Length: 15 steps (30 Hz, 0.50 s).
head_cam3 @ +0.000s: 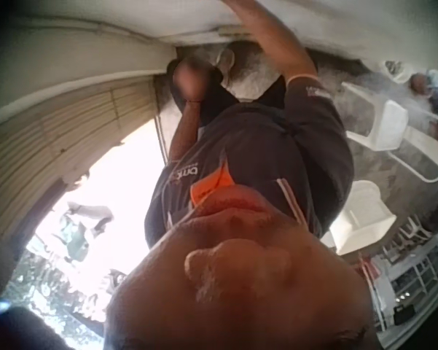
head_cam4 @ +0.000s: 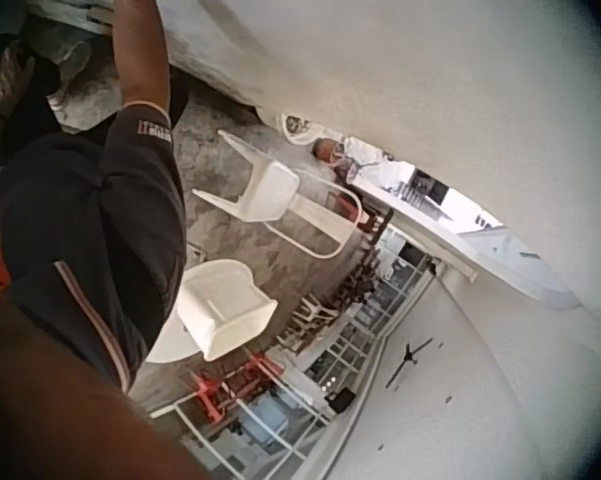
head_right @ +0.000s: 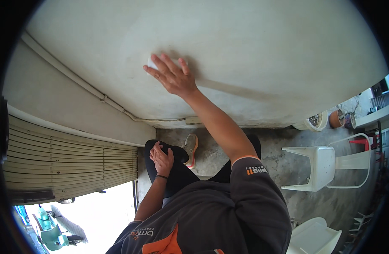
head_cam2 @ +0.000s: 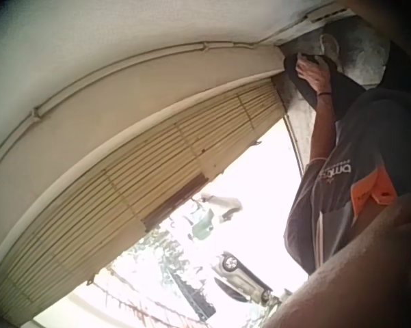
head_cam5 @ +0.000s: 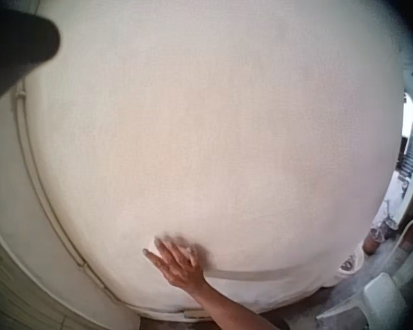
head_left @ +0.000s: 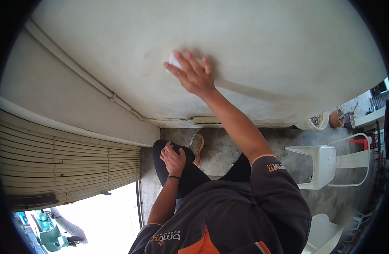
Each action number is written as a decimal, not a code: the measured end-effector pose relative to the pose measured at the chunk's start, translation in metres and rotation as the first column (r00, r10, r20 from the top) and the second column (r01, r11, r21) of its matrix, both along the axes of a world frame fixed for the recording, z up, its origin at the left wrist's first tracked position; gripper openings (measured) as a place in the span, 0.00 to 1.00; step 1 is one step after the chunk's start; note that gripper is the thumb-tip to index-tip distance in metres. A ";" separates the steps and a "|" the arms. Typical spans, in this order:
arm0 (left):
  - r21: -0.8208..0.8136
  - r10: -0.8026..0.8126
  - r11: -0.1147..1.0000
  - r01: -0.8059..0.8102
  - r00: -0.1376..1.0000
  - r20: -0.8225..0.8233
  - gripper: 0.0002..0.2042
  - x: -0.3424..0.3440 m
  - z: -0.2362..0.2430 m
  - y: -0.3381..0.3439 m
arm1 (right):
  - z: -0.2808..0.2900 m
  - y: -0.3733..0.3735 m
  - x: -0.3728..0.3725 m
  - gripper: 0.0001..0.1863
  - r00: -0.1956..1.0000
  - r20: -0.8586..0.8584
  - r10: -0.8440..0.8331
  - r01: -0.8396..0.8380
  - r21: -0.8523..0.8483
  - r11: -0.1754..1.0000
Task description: Cleaning a wall with a melamine sponge and water.
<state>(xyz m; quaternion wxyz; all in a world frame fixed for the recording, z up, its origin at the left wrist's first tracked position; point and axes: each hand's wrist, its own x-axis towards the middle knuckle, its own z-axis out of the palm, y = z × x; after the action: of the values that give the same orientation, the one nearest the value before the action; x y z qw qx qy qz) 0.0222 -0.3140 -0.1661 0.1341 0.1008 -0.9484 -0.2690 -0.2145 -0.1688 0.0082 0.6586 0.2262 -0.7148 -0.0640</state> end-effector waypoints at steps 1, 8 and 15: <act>-0.025 -0.003 1.000 0.003 1.000 -0.009 0.27 0.000 -0.002 0.000 | 0.010 0.012 -0.001 0.22 0.999 -0.040 -0.003 -0.001 -0.102 0.995; -0.105 0.003 0.994 0.003 0.999 0.052 0.27 -0.006 -0.005 0.004 | 0.074 0.128 0.013 0.20 0.995 -0.090 -0.038 -0.010 -0.482 0.876; -0.180 0.011 0.984 0.005 0.996 0.088 0.27 -0.010 -0.006 0.012 | 0.081 0.289 0.022 0.25 0.972 -0.203 -0.116 -0.032 -0.606 0.795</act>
<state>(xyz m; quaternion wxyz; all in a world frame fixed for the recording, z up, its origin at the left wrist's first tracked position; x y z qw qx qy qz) 0.0126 -0.3023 -0.1721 0.1010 0.1015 -0.9736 -0.1775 -0.1926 0.1201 0.0891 0.7729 -0.0212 -0.6214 0.1270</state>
